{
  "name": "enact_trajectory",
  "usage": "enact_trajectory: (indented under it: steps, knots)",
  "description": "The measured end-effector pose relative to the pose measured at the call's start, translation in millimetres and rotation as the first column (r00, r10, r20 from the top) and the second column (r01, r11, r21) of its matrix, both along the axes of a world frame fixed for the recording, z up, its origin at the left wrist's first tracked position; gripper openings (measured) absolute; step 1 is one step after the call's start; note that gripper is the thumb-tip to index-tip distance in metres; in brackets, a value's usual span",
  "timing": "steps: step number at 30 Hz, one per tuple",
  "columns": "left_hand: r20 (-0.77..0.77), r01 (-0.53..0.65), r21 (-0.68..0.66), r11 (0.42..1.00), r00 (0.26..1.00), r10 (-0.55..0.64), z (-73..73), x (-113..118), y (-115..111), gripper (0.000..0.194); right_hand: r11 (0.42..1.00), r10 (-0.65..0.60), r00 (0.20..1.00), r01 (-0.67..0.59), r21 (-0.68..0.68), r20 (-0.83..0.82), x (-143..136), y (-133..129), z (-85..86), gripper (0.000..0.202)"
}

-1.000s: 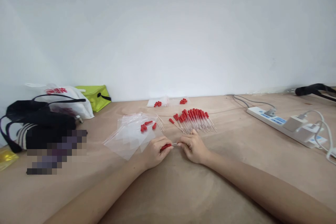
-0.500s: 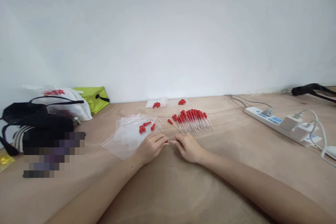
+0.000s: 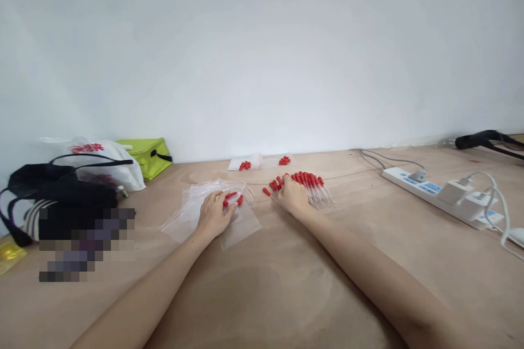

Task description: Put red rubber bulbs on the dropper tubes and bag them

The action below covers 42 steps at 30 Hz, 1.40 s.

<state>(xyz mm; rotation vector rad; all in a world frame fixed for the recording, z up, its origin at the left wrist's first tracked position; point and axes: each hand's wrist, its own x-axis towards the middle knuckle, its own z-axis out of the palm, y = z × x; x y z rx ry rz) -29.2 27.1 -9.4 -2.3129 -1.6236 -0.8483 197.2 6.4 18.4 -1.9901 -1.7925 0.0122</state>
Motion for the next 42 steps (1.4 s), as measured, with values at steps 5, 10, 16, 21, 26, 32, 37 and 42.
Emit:
enact_trajectory:
  steps: [5,10,16,21,26,32,37,42]
  knots:
    - [0.005,0.014,-0.151,0.988,1.0,-0.013,0.1,1,-1,0.039,0.993,0.033,0.999,-0.035,-0.114,-0.017,-11,4,0.4,0.039]
    - [0.061,0.076,-0.212,0.974,0.996,-0.064,3.5,5,-5,0.032,0.989,0.021,0.999,-0.016,-0.147,0.032,-10,5,-0.4,0.042]
    - [0.1,0.152,-0.152,0.977,0.985,-0.138,2.8,6,-7,0.021,0.999,0.049,0.986,-0.049,0.0,0.158,-20,7,0.0,0.03]
    - [0.12,0.168,-0.097,0.981,0.98,-0.156,6.0,7,-10,0.024,0.995,0.095,0.985,-0.091,-0.032,0.142,-47,27,-1.3,0.024]
    - [0.129,0.118,-0.084,0.99,0.986,-0.107,5.4,7,-11,0.025,0.997,0.046,0.991,-0.037,-0.07,0.126,-64,50,-8.4,0.025]
    - [0.156,0.054,-0.146,0.988,0.987,-0.031,4.8,6,-7,0.027,0.994,0.054,0.988,-0.039,-0.101,0.148,-69,54,-9.6,0.023]
    - [0.167,-0.056,-0.27,0.961,0.98,0.104,11.0,3,-1,0.031,0.996,0.074,0.98,-0.062,-0.069,0.186,-53,28,2.7,0.026]
    - [0.118,-0.08,-0.334,0.939,0.985,0.126,20.9,1,17,0.028,0.979,0.202,0.957,-0.201,-0.026,0.209,-3,-22,2.2,0.021]
